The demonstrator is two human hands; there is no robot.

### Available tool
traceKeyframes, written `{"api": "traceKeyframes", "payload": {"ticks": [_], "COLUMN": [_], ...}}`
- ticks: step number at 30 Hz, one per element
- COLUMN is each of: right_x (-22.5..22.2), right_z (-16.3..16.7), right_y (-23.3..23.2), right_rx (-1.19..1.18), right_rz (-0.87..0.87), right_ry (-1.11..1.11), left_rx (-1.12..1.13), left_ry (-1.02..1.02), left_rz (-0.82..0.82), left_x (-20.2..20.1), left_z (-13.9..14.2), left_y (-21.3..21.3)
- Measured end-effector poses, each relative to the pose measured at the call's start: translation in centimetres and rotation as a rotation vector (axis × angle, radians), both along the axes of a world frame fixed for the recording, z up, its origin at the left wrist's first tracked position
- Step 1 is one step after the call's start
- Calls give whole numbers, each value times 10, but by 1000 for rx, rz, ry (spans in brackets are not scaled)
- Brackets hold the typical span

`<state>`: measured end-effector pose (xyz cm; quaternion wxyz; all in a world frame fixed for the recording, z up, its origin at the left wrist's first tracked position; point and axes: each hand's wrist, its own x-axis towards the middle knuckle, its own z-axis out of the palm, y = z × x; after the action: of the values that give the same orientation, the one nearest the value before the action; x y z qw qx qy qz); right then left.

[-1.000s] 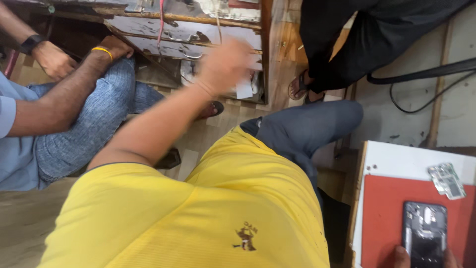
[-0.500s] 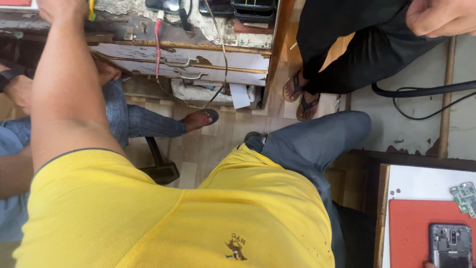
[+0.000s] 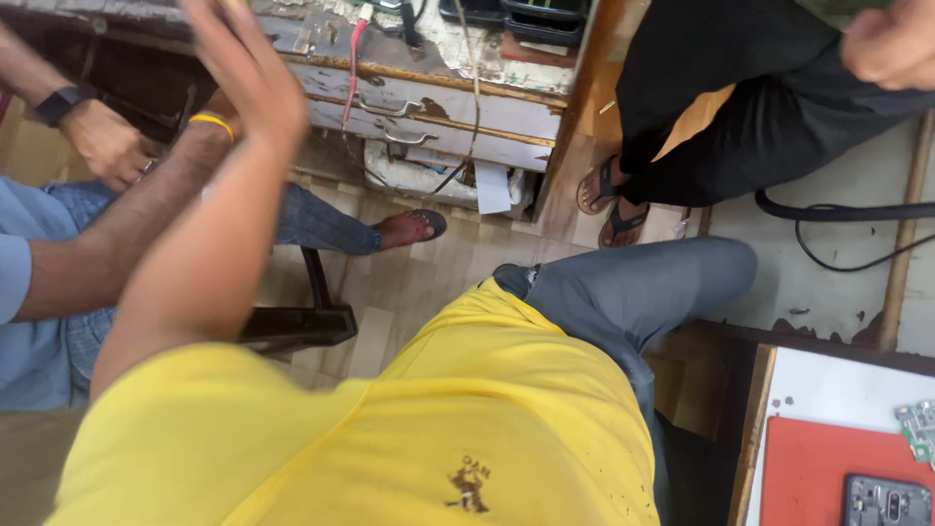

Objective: The person uses a plastic card to pry open the back cover of a smartphone. After removing the cover, they use a screwdriver to unscrew internal components and remove the battery.

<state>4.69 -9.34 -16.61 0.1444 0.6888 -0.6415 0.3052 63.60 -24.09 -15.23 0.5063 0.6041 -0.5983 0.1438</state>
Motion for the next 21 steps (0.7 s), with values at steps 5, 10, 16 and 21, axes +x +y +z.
{"api": "traceKeyframes", "payload": {"ticks": [5, 10, 16, 21], "right_x": [-36, -2, 13, 8], "right_z": [-22, -19, 0, 14], "right_y": [202, 271, 285, 281], "right_rx": [-133, -98, -23, 98], "right_rz": [-149, -182, -252, -550], "right_ry": [-8, 14, 174, 104], "left_rx": [416, 338, 194, 195], "left_ry": [-150, -49, -116, -184], "left_rz": [-641, -1516, -2214, -2180], "left_x": [-128, -296, -451, -505], "left_z": [-69, -49, -23, -20], "left_y": [112, 149, 198, 219]}}
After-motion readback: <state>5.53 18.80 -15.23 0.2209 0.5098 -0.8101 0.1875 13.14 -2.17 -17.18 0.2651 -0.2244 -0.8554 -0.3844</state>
